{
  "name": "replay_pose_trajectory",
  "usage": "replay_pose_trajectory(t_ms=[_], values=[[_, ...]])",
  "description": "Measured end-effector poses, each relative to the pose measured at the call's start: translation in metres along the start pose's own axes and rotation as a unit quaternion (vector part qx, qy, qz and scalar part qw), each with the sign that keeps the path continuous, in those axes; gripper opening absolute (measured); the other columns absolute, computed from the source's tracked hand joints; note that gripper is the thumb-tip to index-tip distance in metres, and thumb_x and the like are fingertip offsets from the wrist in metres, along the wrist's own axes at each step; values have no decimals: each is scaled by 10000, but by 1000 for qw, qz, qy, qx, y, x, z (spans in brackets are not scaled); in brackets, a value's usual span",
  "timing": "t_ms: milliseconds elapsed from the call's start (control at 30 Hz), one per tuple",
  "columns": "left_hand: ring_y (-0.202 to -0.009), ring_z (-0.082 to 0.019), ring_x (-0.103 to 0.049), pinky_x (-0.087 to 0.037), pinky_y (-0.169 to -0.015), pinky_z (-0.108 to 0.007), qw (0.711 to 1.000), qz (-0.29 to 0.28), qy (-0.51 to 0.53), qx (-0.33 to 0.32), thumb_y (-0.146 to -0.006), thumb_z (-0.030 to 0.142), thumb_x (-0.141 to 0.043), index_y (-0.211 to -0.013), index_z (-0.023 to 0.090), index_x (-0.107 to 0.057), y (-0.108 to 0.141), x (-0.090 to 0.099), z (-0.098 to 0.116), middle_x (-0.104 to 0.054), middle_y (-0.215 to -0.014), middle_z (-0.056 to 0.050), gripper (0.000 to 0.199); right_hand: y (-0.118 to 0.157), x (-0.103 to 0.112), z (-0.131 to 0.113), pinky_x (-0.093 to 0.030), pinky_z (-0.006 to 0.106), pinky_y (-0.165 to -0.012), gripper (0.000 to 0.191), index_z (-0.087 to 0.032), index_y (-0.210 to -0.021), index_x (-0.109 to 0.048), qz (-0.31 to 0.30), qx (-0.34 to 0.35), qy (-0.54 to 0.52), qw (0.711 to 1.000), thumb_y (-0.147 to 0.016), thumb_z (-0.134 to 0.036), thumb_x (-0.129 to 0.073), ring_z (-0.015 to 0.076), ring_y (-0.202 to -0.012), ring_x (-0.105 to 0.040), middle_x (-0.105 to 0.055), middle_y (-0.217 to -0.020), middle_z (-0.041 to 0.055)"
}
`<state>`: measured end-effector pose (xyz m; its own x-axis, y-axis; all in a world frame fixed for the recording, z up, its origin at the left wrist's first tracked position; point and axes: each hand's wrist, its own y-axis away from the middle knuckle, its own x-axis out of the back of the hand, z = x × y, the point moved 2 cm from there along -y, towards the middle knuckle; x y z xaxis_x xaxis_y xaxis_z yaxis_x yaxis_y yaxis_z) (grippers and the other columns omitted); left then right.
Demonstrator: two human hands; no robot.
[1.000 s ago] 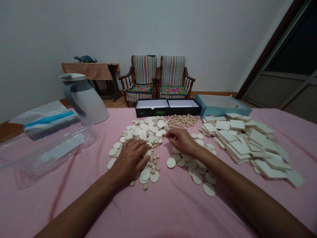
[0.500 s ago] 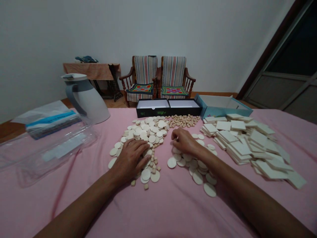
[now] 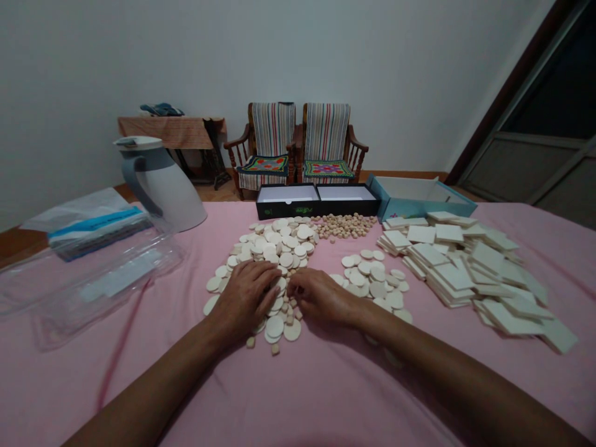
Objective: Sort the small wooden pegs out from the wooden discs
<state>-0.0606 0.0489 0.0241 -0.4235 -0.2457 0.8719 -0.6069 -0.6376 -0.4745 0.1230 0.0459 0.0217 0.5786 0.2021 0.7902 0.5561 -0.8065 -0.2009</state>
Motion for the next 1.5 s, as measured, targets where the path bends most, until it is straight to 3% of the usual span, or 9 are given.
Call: replay_pose_trajectory(t_ms=[367, 533, 633, 767, 900, 1133, 1267, 1367, 1500], values=[[-1104, -266, -558, -390, -994, -505, 1000, -19, 2, -22, -918, 293, -538, -1165, 196, -627, 1, 1, 0, -643, -1181, -107, 280, 3, 3, 3, -348, 244, -654, 161, -192, -878, -530, -8, -27, 64, 998, -782, -74, -476, 138, -747, -485, -574, -873, 29], [-1106, -258, -560, -394, -989, -494, 1000, -18, 8, -14, -921, 277, -532, -1149, 192, -632, 1, 1, -1, -640, -1193, -111, 262, 0, 42, 36, -376, 279, -690, 255, -152, -922, -563, 151, -133, 172, 964, -737, -4, -468, 188, -835, -510, -558, -968, 101], [-1101, -255, -562, -394, -988, -498, 1000, -14, 12, -14, -928, 281, -522, -1151, 193, -630, 1, 0, -1, -641, -1192, -112, 263, 0, 59, 39, -401, 297, -746, 357, -134, -1024, -573, 244, -115, 165, 949, -732, 27, -446, 203, -919, -525, -538, -1106, 143], [-1104, -261, -558, -399, -980, -499, 1000, -21, 8, -16, -927, 273, -526, -1165, 191, -620, 1, 0, -1, -635, -1201, -114, 268, -1, 46, 17, -405, 263, -720, 262, -166, -891, -620, 95, -33, 57, 993, -740, 2, -486, 156, -782, -548, -617, -872, 47], [-1103, -257, -557, -399, -982, -498, 1000, -19, 9, -13, -926, 269, -529, -1172, 197, -615, 1, 2, 1, -636, -1190, -107, 271, 1, 16, -5, -369, 221, -663, 225, -170, -802, -622, -60, 26, 6, 998, -711, 1, -507, 123, -722, -523, -627, -804, 11], [-1110, -247, -551, -386, -994, -476, 1000, -17, 5, -12, -918, 263, -541, -1171, 190, -611, 1, 1, 2, -632, -1184, -103, 273, 4, -3, -6, -342, 228, -653, 150, -179, -845, -572, -72, 40, 45, 996, -778, -67, -497, 122, -731, -468, -567, -849, 17], [-1107, -248, -553, -384, -995, -486, 1000, -20, 7, -14, -917, 253, -538, -1160, 192, -615, 1, 2, 2, -630, -1192, -104, 262, 1, 19, 11, -350, 245, -658, 127, -169, -806, -550, -10, -37, 87, 996, -767, -58, -502, 141, -747, -475, -547, -839, 37], [-1102, -250, -557, -393, -990, -489, 1000, -18, 11, -14, -918, 252, -535, -1159, 191, -615, 1, 3, 2, -631, -1195, -110, 261, 0, 45, 29, -366, 271, -675, 240, -167, -851, -565, 125, -115, 144, 975, -712, 13, -490, 169, -790, -493, -543, -888, 66], [-1101, -256, -563, -393, -988, -495, 1000, -19, 13, -12, -917, 255, -531, -1160, 190, -619, 1, 2, 1, -637, -1191, -114, 267, 0, 60, 30, -403, 285, -717, 368, -163, -1012, -578, 214, -84, 126, 965, -716, 30, -472, 183, -879, -536, -544, -1078, 114]])
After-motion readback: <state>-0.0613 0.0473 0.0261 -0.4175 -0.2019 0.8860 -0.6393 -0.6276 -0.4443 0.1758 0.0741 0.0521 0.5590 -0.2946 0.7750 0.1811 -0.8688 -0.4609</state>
